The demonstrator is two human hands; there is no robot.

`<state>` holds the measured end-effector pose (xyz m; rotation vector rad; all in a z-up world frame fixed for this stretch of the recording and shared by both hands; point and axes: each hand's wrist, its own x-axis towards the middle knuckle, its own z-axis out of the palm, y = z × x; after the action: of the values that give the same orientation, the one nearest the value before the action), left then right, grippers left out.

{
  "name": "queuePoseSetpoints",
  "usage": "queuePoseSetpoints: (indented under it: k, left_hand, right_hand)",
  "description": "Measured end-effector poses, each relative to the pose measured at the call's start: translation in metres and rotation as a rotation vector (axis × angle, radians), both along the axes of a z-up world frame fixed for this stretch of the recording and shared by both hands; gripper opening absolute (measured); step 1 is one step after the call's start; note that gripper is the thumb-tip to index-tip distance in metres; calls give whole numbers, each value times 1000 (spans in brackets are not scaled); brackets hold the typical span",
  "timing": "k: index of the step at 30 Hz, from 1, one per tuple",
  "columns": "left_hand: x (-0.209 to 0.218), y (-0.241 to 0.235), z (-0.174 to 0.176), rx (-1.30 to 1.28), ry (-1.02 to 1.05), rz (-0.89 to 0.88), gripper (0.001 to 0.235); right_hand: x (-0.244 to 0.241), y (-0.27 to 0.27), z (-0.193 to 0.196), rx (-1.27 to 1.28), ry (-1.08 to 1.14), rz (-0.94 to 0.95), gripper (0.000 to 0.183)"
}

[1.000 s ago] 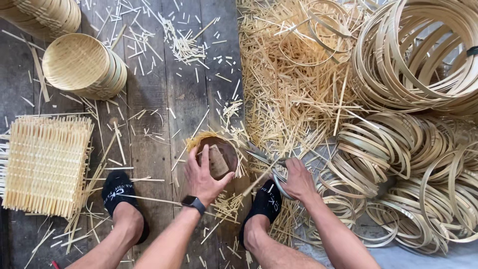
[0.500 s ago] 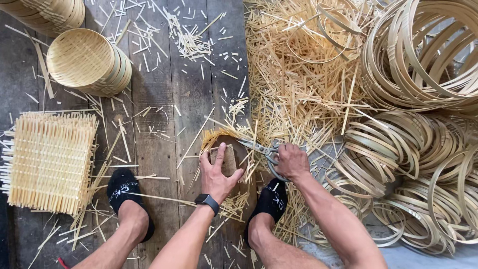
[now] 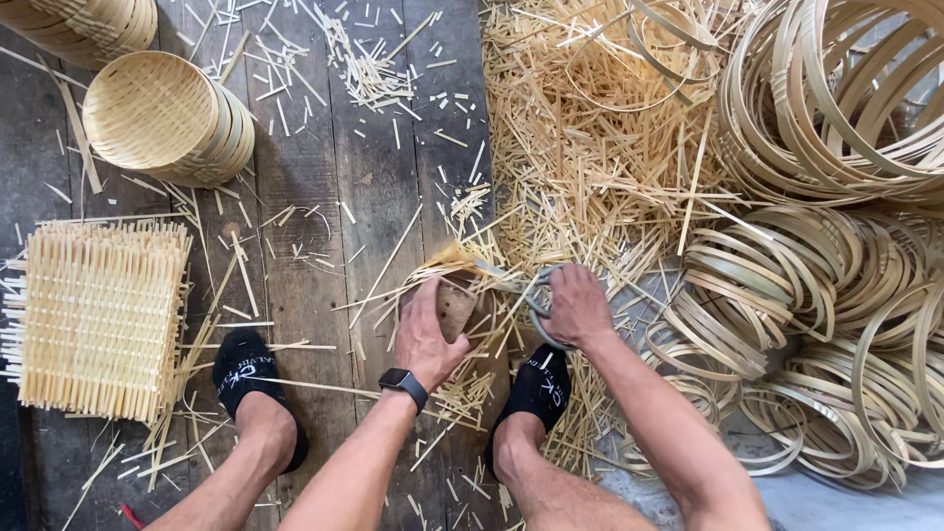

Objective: The person weaves small round bamboo baskets by placing a pre-woven square mat over a circular wooden mold, trimming excess bamboo with shears, and securing the edge with a bamboo ring. The person repeats this process for multiple units.

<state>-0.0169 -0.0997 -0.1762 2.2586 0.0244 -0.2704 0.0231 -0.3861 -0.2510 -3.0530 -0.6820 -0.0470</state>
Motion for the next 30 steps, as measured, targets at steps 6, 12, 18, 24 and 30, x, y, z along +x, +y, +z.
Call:
queuePoseSetpoints:
  k: [6, 12, 18, 24, 30]
  left_hand:
    - [2, 9, -2, 66, -7, -111, 102]
    - [2, 13, -8, 52, -9, -203, 101]
    - [0, 10, -1, 166, -1, -158, 96]
    - [-8, -20, 4, 144, 51, 57, 77]
    - [5, 0, 14, 165, 71, -171, 69]
  right_hand:
    - [-2, 1, -1, -176, 599, -264, 23]
    - [-1, 2, 7, 4, -18, 17, 58]
    - [2, 10, 9, -165, 622, -204, 28]
    - [3, 5, 10, -49, 90, -15, 51]
    - [1, 8, 10, -171, 550, -181, 19]
